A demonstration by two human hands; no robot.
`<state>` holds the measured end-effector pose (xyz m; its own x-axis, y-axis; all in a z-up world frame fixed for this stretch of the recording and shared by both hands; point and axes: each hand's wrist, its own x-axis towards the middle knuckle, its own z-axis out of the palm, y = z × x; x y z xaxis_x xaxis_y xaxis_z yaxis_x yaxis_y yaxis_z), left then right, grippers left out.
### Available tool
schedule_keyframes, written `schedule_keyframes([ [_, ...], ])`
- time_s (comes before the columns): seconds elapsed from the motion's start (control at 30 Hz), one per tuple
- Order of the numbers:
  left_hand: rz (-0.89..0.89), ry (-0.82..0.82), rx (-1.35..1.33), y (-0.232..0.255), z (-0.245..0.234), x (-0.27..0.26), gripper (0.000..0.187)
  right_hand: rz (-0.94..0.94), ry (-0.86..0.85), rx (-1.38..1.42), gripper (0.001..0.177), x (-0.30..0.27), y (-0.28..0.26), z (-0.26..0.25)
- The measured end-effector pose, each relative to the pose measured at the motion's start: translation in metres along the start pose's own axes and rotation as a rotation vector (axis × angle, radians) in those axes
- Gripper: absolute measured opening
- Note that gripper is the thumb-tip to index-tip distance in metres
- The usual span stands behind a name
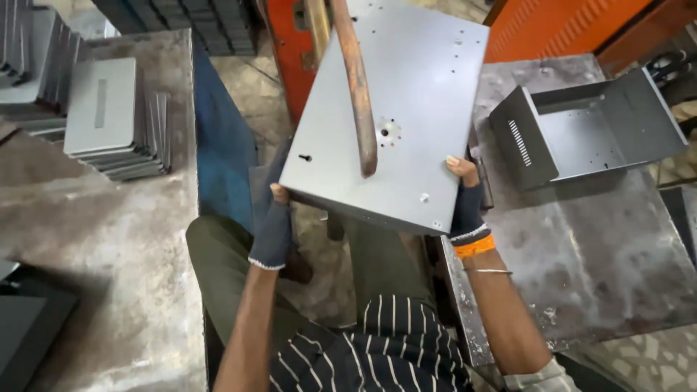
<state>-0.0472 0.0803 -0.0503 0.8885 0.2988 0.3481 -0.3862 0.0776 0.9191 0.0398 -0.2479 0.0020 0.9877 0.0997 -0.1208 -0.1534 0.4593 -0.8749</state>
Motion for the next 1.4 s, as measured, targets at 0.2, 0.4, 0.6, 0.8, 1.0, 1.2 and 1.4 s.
schedule_keyframes([
  [0.2, 0.197, -0.111, 0.290, 0.083, 0.042, 0.012, 0.063, -0.332, -0.091, -0.245, 0.023, 0.088, 0.050, -0.137],
  [0.4, 0.205, -0.121, 0.134, 0.092, 0.076, 0.023, 0.051, 0.006, 0.099, -0.101, 0.024, 0.068, -0.025, -0.096],
  [0.6, 0.176, -0.044, 0.067, 0.082, 0.086, 0.024, 0.048, 0.012, 0.016, -0.164, 0.032, 0.051, -0.040, -0.065],
  [0.8, 0.189, 0.036, 0.029, 0.078, 0.097, 0.024, 0.053, -0.533, -0.012, -0.305, 0.026, 0.129, 0.056, -0.200],
  [1.0, 0.171, 0.063, -0.075, 0.080, 0.099, 0.024, 0.055, -0.168, -0.016, -0.056, 0.030, 0.083, 0.002, -0.124],
  [1.2, 0.096, 0.072, -0.129, 0.057, 0.094, 0.016, 0.051, -0.002, -0.030, -0.095, 0.044, 0.041, -0.053, -0.028],
  [1.4, 0.094, 0.123, -0.130, 0.055, 0.095, 0.008, 0.048, -0.035, -0.040, -0.272, 0.057, 0.072, -0.020, -0.095],
])
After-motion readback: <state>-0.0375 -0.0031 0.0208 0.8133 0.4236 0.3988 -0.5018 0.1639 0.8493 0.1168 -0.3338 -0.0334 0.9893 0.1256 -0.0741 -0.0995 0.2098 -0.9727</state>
